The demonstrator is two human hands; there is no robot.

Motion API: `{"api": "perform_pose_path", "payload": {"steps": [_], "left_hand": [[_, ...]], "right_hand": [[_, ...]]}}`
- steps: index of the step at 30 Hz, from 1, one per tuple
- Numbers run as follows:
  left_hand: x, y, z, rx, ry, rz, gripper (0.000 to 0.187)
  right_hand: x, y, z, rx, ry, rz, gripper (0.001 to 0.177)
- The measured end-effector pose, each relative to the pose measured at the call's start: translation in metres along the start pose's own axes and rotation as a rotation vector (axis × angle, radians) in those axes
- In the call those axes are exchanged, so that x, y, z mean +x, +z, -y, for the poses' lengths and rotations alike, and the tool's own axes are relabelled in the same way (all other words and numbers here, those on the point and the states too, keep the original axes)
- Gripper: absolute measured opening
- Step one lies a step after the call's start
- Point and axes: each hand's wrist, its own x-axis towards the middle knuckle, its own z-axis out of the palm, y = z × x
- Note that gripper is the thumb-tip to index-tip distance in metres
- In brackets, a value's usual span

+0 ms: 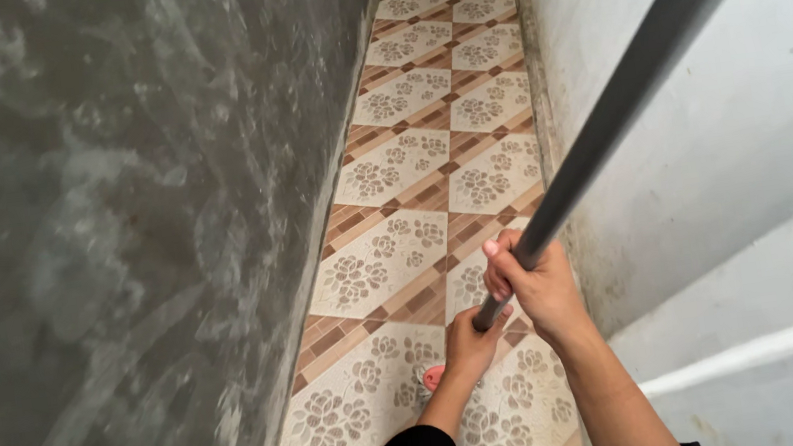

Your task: The person wrings out a mop in a bucket of soapy water and then mops the patterned tiles of a hallway.

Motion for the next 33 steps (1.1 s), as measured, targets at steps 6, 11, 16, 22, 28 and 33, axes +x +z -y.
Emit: {"api": "perform_pose_path", "payload": {"steps": [6,11,16,22,28,33], "left_hand": [[0.073,0.003,-0.008,-0.144,0.125,0.035,0.050],[0.145,-0.013,-0.023,-0.175,0.076,0.136,0.053],[0.219,-0.025,-0.023,-0.042,0.106,0.141,0.062],[0.296,-0.038,-0.020,0.064,-0.023,0.205,0.060],[0.360,-0.065,-0.019,0.050,0.019,0.138,0.034],[0.403,-0.095,-0.037,0.025,-0.033,0.079,0.032]], "right_hand": [[0.068,-0.017,-0.018,0.037,0.020,-0.034,0.045],[0.140,-0.021,-0.040,0.044,-0.010,-0.042,0.044],[0.216,-0.019,-0.046,0.033,0.048,-0.146,0.037],[0.295,-0.028,-0.036,0.063,-0.155,-0.035,0.030],[0.350,-0.027,-0.013,0.205,-0.193,0.023,0.012],[0.379,-0.022,-0.006,0.195,-0.265,0.110,0.006]]}}
